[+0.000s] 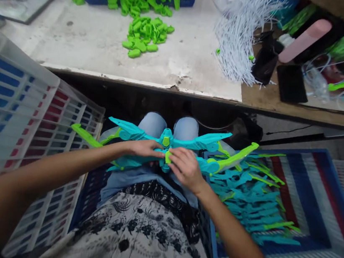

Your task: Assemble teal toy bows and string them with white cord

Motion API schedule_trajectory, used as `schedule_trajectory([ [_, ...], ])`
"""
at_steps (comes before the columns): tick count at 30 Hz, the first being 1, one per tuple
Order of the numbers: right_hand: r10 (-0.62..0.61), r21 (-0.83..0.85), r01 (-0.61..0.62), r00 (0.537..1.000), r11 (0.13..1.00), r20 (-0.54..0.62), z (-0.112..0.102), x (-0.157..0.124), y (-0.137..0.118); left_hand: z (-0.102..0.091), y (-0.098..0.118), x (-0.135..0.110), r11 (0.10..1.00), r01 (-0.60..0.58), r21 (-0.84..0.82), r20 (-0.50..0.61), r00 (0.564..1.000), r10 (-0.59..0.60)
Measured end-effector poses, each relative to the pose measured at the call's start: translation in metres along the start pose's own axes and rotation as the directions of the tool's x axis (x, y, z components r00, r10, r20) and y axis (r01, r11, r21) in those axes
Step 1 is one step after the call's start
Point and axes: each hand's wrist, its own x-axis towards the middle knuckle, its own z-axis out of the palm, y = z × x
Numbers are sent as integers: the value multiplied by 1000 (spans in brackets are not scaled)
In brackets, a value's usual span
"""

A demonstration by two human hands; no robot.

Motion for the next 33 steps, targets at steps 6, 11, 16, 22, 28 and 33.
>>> schedule_trajectory([
  [6,-69,-70,70,998,995,14,34,-40,0,6,-10,2,981,61,-184,90,995,-45],
  [11,50,-72,-51,999,996,-18,42,-43,-7,12,-16,7,998,9,-63,20,1000,-8],
  [16,358,-73,-363,931,929,-75,44,-36,-19,23,-16,8,987,-16,159,-158,987,41],
  [22,474,-217,-457,880,863,32,42,-26,-16,31,-16,8,892,38,450,-292,950,107],
  [28,419,-221,-394,905,892,78,39,-25,-17,40,-16,2,796,100,597,-345,928,142],
  [33,433,-245,-405,899,881,72,43,-24,-14,49,-11,2,791,194,581,-443,890,106],
])
